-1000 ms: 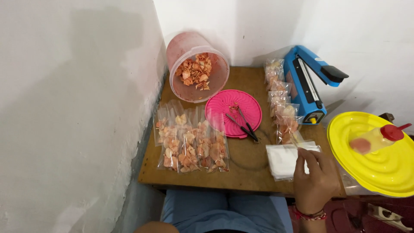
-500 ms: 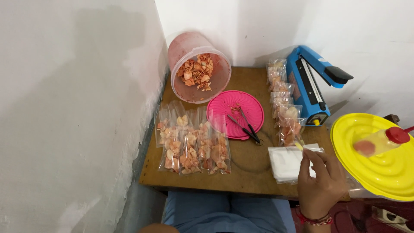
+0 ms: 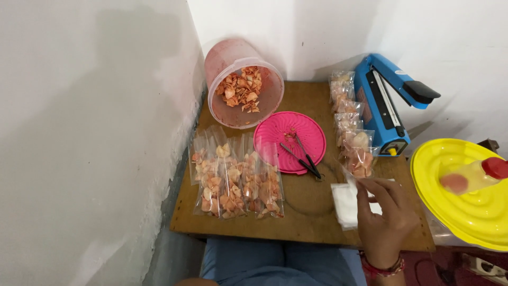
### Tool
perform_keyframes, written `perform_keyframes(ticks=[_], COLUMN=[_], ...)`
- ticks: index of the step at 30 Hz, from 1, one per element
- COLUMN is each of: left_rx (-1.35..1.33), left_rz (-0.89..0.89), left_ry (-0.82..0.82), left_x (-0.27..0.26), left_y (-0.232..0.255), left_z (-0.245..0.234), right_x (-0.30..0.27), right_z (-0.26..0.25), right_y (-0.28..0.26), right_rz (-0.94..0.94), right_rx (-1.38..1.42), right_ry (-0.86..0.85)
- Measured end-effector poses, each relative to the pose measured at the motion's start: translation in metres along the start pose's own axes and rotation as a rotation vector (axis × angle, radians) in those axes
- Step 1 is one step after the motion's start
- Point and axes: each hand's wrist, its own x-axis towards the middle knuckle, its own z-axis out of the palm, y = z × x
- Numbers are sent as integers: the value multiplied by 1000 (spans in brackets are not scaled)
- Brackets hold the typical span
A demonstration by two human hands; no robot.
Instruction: Manually filling small plastic bags with dried vegetable pieces and sealing them with a heat sealer.
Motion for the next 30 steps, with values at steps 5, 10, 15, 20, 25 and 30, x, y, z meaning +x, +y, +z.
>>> perform_keyframes(ticks=[5,10,15,20,25,30], left_rx=[43,131,348,-57,-67,-94], left_rz=[-33,1004,768,735,566,607], left_ry=[66,427,176,45,-27,-17], left_x=[54,187,257,279,281,282], left_y=[21,71,63,51,48,45], left_z=[5,-4,-19,-24,-24,-17], right_x=[48,99,129,134,126,111], right_z=[-1,20,48,72,68,56], right_y=[-8,-11,-10,2,27,36], right_rz=[126,296,241,325,155,393], right_rx=[241,497,583,579,446,585], right_ry=[-181,-376,-501,-456,-434,-397])
